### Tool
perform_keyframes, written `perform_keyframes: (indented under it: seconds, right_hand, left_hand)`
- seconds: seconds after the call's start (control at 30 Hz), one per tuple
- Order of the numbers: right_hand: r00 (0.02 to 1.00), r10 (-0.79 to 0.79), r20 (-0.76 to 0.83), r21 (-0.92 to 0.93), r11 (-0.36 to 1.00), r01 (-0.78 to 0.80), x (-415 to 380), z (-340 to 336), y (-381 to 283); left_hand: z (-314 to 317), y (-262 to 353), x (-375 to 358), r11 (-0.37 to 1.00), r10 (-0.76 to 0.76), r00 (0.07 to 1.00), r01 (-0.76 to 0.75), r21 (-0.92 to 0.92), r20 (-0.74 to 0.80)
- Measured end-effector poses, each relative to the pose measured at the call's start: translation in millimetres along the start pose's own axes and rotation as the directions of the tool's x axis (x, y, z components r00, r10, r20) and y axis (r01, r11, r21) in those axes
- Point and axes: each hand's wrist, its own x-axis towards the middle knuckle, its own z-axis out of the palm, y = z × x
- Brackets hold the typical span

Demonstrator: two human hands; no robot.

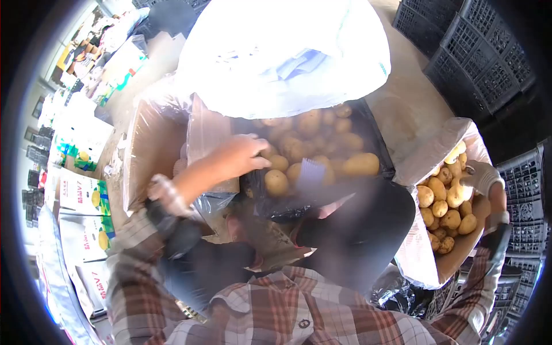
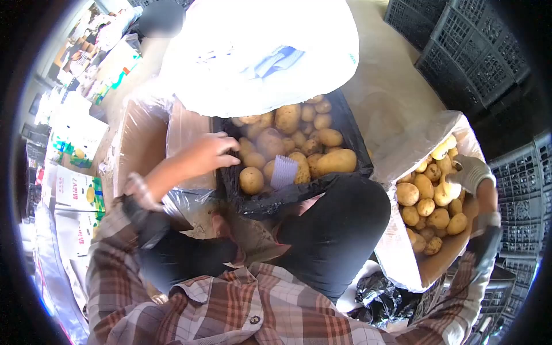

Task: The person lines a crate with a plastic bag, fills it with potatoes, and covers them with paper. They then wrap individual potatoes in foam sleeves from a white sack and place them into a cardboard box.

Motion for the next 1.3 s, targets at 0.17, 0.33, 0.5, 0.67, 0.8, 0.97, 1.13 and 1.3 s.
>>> perform_keyframes:
  seconds: [0.17, 0.33, 0.5, 0.67, 0.8, 0.97, 1.13, 1.3]
  right_hand:
    - [0.867, -0.252, -0.431, 0.638, 0.594, 0.49, -1.7, 38.3, -102.4]
    - [0.67, -0.738, -0.074, -0.145, 0.673, 0.725, 86.1, 58.3, -243.6]
    - [0.729, -0.662, 0.176, -0.511, 0.571, 0.642, 241.3, 166.1, -263.0]
    - [0.72, -0.666, 0.196, -0.513, 0.556, 0.654, 232.9, 154.4, -280.0]
    - [0.721, -0.667, 0.188, -0.527, 0.551, 0.647, 230.6, 147.9, -277.4]
    - [0.701, -0.692, 0.173, -0.552, 0.521, 0.651, 231.0, 145.4, -275.6]
    - [0.6, -0.786, 0.147, -0.562, 0.432, 0.705, 225.4, 139.8, -291.0]
    - [0.822, -0.564, 0.075, -0.313, 0.77, 0.557, 224.2, 132.5, -306.9]
  left_hand:
    - [107.5, -37.2, 79.1, 0.928, -0.101, 0.869, -0.093, 0.36, 0.484]
    - [134.8, -25.0, 71.2, 0.967, -0.207, 0.964, 0.227, -0.117, 0.165]
    - [241.2, -59.5, 112.8, 0.711, 0.05, 0.962, -0.223, 0.667, 0.268]
    - [154.5, 4.8, 75.4, 0.87, -0.456, 0.87, 0.481, 0.113, -0.19]
    - [157.2, 9.6, 76.0, 0.857, -0.495, 0.822, 0.515, -0.006, -0.283]
    - [167.6, 22.2, 67.4, 0.871, -0.478, 0.693, 0.453, -0.191, -0.539]
    - [146.8, 39.5, 0.4, 0.926, -0.308, 0.563, -0.008, -0.377, -0.767]
    - [97.9, 50.2, -56.2, 0.251, -0.577, 0.816, 0.22, -0.943, 0.036]
